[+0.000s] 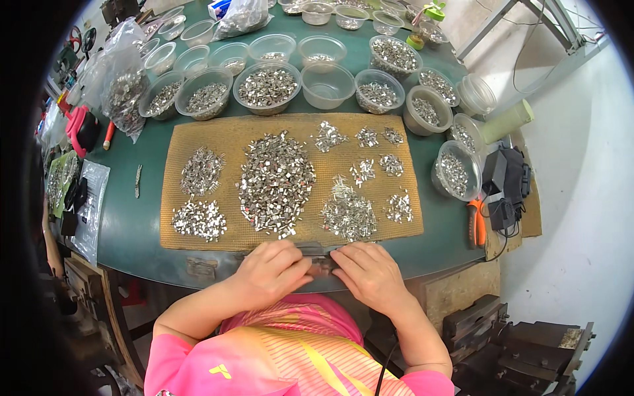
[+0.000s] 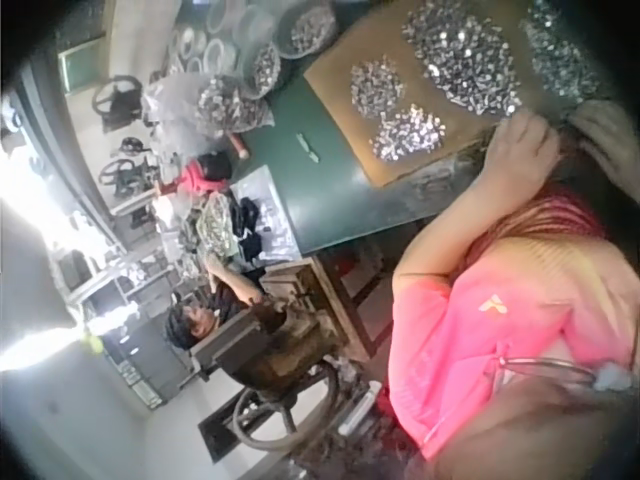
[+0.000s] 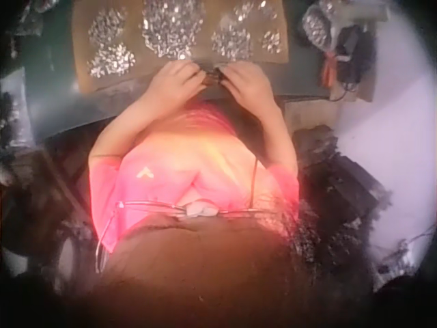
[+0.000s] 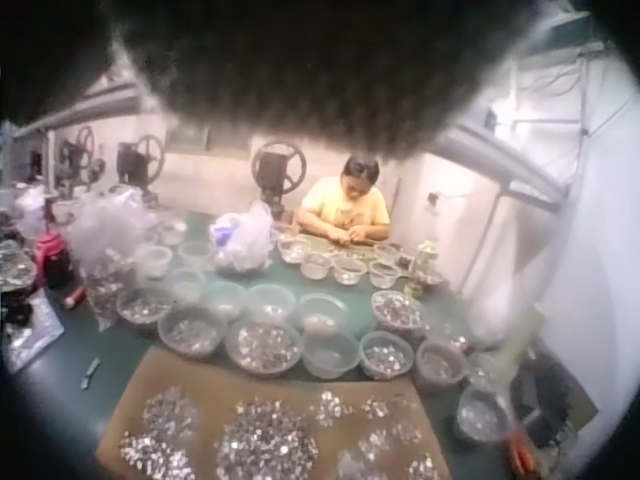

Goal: The person presses a metal jig using a manual rotary press machine and loads small metal components into the jig by hand on the work table.

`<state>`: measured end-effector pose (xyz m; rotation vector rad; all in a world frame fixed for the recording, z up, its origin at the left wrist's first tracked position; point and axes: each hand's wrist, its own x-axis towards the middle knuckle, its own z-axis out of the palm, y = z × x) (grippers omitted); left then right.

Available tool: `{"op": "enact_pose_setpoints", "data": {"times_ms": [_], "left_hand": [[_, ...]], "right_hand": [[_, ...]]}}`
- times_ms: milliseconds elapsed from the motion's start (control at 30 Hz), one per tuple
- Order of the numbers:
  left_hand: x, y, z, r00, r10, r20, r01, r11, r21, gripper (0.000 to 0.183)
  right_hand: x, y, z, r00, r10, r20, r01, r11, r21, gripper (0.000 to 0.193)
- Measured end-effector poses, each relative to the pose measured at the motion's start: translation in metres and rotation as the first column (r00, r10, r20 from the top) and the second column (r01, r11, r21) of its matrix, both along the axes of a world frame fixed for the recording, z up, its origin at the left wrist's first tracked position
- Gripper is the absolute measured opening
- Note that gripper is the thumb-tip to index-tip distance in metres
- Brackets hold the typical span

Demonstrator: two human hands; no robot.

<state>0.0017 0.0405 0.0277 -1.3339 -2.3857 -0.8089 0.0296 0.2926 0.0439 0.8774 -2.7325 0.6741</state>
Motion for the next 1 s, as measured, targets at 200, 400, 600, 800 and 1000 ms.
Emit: {"op": "enact_pose_setpoints", "data": {"times_ms": [200,400,600,800,1000], "left_hand": [[-0.001,-0.009,0.003,0.994,0.076,0.077,-0.076,0.997,-0.013,0.046],[0.01,-0.043,0.001,0.978,0.206,0.039,-0.205,0.978,-0.04,0.045],[0.022,-0.053,-0.011,0.947,0.317,0.053,-0.319,0.948,0.014,0.045],[0.027,-0.057,-0.013,0.966,0.256,0.041,-0.258,0.965,0.039,0.043],[0.032,-0.06,-0.01,0.981,0.168,0.095,-0.174,0.983,0.059,0.044]], "right_hand": [[0.0,0.005,-0.005,0.995,-0.093,-0.039,0.096,0.992,0.087,0.037],[-0.007,0.01,0.0,0.995,0.024,-0.099,-0.014,0.995,0.094,0.034],[0.002,-0.011,0.007,0.998,0.049,-0.031,-0.052,0.992,-0.118,0.025],[0.011,-0.005,0.005,0.891,0.055,0.451,0.048,0.976,-0.213,0.027],[0.02,-0.001,-0.002,0.797,0.041,0.602,0.017,0.996,-0.09,0.061]]}}
